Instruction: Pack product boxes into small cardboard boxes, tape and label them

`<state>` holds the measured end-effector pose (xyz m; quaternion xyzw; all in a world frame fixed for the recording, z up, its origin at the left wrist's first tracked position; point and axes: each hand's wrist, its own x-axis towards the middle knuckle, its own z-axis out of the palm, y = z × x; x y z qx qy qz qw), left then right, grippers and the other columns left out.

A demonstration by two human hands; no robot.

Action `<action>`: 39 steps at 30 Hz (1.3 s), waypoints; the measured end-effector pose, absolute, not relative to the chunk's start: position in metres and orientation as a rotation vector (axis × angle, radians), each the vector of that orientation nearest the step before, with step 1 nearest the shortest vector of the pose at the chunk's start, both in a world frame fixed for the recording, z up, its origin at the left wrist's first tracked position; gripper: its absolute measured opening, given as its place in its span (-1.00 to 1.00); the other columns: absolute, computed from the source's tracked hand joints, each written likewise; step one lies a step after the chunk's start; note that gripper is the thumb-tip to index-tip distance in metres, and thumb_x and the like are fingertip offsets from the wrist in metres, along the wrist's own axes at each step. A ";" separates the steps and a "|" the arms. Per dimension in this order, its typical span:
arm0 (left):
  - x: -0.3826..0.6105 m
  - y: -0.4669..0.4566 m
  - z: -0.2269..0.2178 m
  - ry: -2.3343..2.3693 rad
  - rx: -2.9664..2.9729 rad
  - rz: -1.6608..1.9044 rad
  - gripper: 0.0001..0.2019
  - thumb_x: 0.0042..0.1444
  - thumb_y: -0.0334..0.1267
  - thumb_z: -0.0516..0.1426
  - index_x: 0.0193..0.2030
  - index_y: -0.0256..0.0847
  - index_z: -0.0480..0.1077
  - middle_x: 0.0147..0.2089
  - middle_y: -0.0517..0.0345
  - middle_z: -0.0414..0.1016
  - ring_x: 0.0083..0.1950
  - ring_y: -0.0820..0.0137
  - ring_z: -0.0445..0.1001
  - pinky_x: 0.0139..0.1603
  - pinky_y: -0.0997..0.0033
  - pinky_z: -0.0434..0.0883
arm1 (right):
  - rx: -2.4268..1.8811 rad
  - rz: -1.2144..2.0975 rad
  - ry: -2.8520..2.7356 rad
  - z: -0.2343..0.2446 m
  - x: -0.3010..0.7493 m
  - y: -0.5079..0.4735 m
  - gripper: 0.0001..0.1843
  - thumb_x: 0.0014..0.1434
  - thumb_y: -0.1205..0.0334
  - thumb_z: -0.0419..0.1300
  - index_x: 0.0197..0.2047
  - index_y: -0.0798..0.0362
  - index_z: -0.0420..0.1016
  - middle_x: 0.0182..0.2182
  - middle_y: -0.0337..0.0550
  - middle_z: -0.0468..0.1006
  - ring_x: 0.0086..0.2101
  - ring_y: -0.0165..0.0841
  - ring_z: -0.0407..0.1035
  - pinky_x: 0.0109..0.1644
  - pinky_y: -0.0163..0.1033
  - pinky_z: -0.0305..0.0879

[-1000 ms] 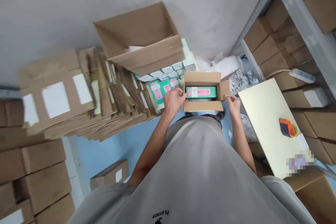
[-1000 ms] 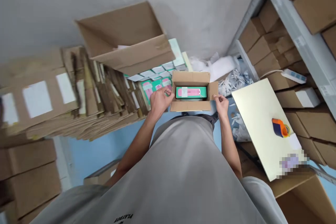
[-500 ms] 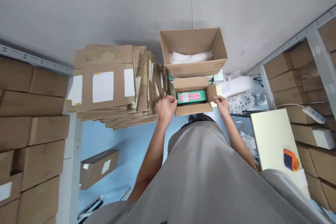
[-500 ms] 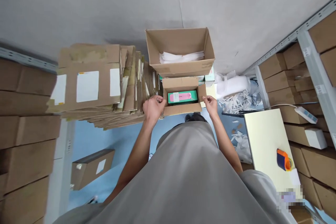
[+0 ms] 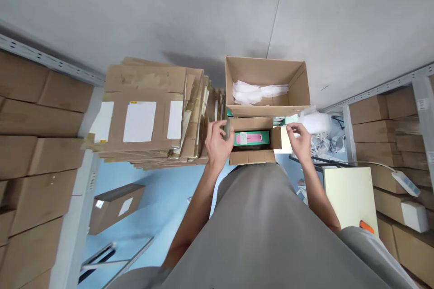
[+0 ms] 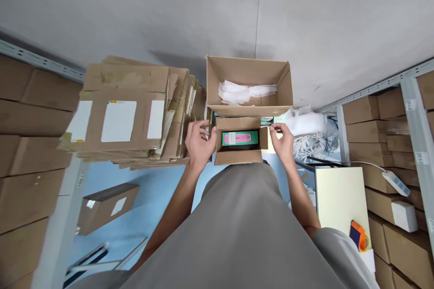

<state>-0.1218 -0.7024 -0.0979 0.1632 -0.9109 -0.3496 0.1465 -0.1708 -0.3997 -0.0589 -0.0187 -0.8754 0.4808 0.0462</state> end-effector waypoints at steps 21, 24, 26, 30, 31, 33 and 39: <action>-0.174 -0.679 -0.118 -2.383 0.223 -0.994 -0.61 0.62 -0.04 0.06 0.29 -0.21 0.58 0.35 -0.29 0.61 0.33 0.12 0.68 0.16 0.20 0.70 | 1.645 -0.209 -3.225 -0.098 -0.432 -0.573 -0.64 0.41 0.17 0.44 0.14 0.26 0.69 0.10 0.37 0.78 0.15 0.06 0.68 0.31 0.01 0.51; -0.175 -0.674 -0.121 -2.350 0.229 -1.008 -0.61 0.61 -0.04 0.07 0.28 -0.21 0.58 0.34 -0.29 0.61 0.33 0.11 0.68 0.16 0.18 0.70 | 1.703 -0.428 -3.203 -0.071 -0.428 -0.574 -0.68 0.43 0.28 0.32 0.15 0.27 0.74 0.14 0.41 0.76 0.18 0.09 0.66 0.28 0.01 0.50; -0.174 -0.671 -0.121 -2.326 0.251 -1.026 -0.60 0.62 -0.04 0.05 0.29 -0.21 0.57 0.35 -0.30 0.60 0.34 0.11 0.67 0.16 0.18 0.70 | 1.704 -0.442 -3.183 -0.051 -0.426 -0.572 -0.64 0.40 0.25 0.34 0.15 0.28 0.74 0.10 0.39 0.77 0.15 0.12 0.66 0.23 0.01 0.50; -0.174 -0.668 -0.119 -2.311 0.285 -1.075 -0.57 0.63 -0.02 0.02 0.32 -0.22 0.56 0.39 -0.31 0.57 0.33 0.12 0.67 0.11 0.20 0.69 | 1.577 -0.192 -3.116 0.001 -0.410 -0.553 -0.64 0.39 0.15 0.32 0.13 0.19 0.71 -0.03 0.24 0.80 0.02 0.06 0.66 0.11 -0.04 0.46; -0.175 -0.668 -0.119 -2.311 0.284 -1.081 -0.57 0.64 -0.01 0.02 0.32 -0.22 0.56 0.40 -0.31 0.57 0.33 0.12 0.66 0.10 0.21 0.69 | 1.502 -0.115 -3.103 0.015 -0.400 -0.544 -0.66 0.40 0.15 0.29 0.12 0.16 0.69 -0.06 0.17 0.79 -0.02 0.03 0.65 0.07 -0.06 0.44; -0.176 -0.669 -0.117 -2.304 0.266 -1.093 -0.56 0.64 -0.01 0.01 0.33 -0.22 0.55 0.41 -0.30 0.55 0.34 0.13 0.66 0.10 0.23 0.69 | 1.331 0.031 -3.074 0.039 -0.373 -0.521 -0.69 0.43 0.16 0.22 0.11 0.11 0.65 -0.14 0.08 0.77 -0.10 -0.01 0.63 -0.01 -0.10 0.39; -0.170 -0.672 -0.106 -2.326 0.165 -1.214 -0.54 0.65 0.02 0.05 0.49 -0.10 0.47 0.52 -0.20 0.46 0.37 0.14 0.63 0.19 0.20 0.69 | 1.123 0.509 -2.907 0.044 -0.251 -0.452 -0.77 0.51 0.17 0.13 0.06 0.01 0.58 -0.31 -0.18 0.69 -0.29 -0.23 0.55 -0.18 -0.25 0.26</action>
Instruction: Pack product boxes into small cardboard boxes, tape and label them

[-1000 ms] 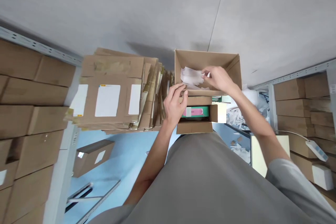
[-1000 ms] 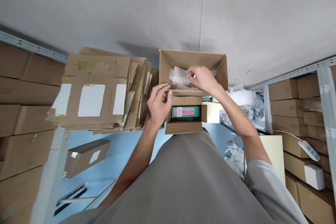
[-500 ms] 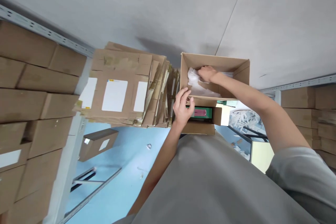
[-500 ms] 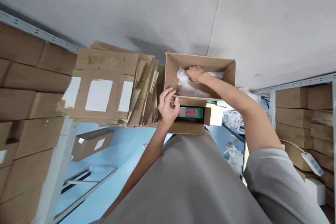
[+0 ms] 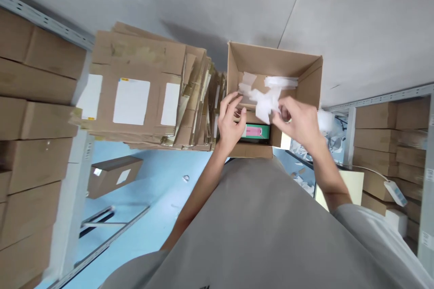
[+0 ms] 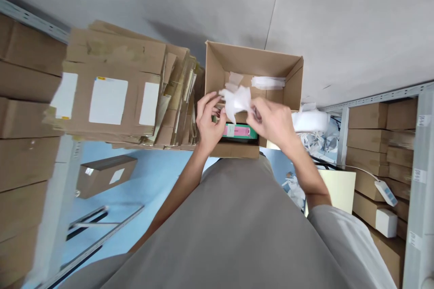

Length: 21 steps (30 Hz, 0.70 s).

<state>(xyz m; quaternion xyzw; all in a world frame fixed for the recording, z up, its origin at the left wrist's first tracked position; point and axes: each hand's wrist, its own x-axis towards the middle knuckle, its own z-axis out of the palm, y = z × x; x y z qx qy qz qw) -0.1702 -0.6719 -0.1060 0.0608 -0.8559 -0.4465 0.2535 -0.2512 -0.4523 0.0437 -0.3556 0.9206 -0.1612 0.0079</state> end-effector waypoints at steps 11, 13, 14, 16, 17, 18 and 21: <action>-0.161 -0.682 -0.107 -2.401 0.105 -1.252 -0.52 0.65 -0.05 0.01 0.57 -0.02 0.42 0.63 -0.14 0.35 0.39 0.16 0.61 0.19 0.24 0.71 | -0.758 0.099 2.335 -0.059 -0.181 -0.474 -0.55 0.62 0.33 0.01 0.43 0.22 0.47 0.24 0.34 0.68 0.08 -0.05 0.68 -0.01 -0.16 0.44; -0.163 -0.682 -0.105 -2.396 0.104 -1.240 -0.53 0.65 -0.10 -0.01 0.55 -0.04 0.43 0.61 -0.14 0.38 0.37 0.19 0.63 0.15 0.27 0.72 | -0.800 0.047 2.334 -0.044 -0.179 -0.472 -0.60 0.64 0.27 0.04 0.37 0.19 0.53 0.23 0.30 0.69 0.05 -0.07 0.69 -0.03 -0.16 0.45; -0.163 -0.681 -0.104 -2.389 0.098 -1.233 -0.54 0.65 -0.13 -0.02 0.55 -0.04 0.43 0.61 -0.14 0.39 0.37 0.20 0.63 0.14 0.27 0.72 | -0.852 -0.025 2.359 -0.030 -0.180 -0.470 -0.63 0.66 0.21 0.06 0.30 0.15 0.58 0.19 0.24 0.71 0.02 -0.09 0.69 -0.04 -0.17 0.44; -0.163 -0.680 -0.104 -2.376 0.083 -1.222 -0.55 0.65 -0.17 -0.01 0.54 -0.04 0.43 0.60 -0.15 0.39 0.40 0.20 0.62 0.11 0.29 0.72 | -0.974 -0.223 2.464 0.006 -0.188 -0.468 -0.63 0.69 0.12 0.03 0.19 0.06 0.64 0.10 0.10 0.76 -0.02 -0.14 0.68 -0.06 -0.20 0.41; -0.164 -0.680 -0.104 -2.370 0.078 -1.217 -0.55 0.64 -0.19 -0.01 0.54 -0.04 0.42 0.60 -0.15 0.39 0.41 0.19 0.61 0.10 0.29 0.72 | -1.028 -0.325 2.536 0.025 -0.199 -0.469 -0.59 0.71 0.10 -0.01 0.17 0.04 0.65 0.07 0.06 0.77 -0.03 -0.16 0.67 -0.06 -0.21 0.39; -0.164 -0.679 -0.105 -2.363 0.075 -1.215 -0.55 0.63 -0.21 0.00 0.54 -0.03 0.42 0.60 -0.15 0.38 0.42 0.19 0.60 0.10 0.29 0.72 | -1.063 -0.407 2.612 0.042 -0.214 -0.474 -0.57 0.71 0.10 -0.03 0.18 0.04 0.66 0.06 0.05 0.77 -0.03 -0.17 0.66 -0.04 -0.21 0.38; -0.166 -0.679 -0.107 -2.358 0.072 -1.214 -0.54 0.61 -0.27 0.01 0.54 -0.03 0.41 0.61 -0.15 0.37 0.43 0.20 0.59 0.11 0.29 0.71 | -1.090 -0.406 2.657 0.066 -0.282 -0.502 -0.62 0.65 0.09 0.08 0.20 0.08 0.66 0.00 0.04 0.78 -0.02 -0.13 0.63 0.04 -0.17 0.37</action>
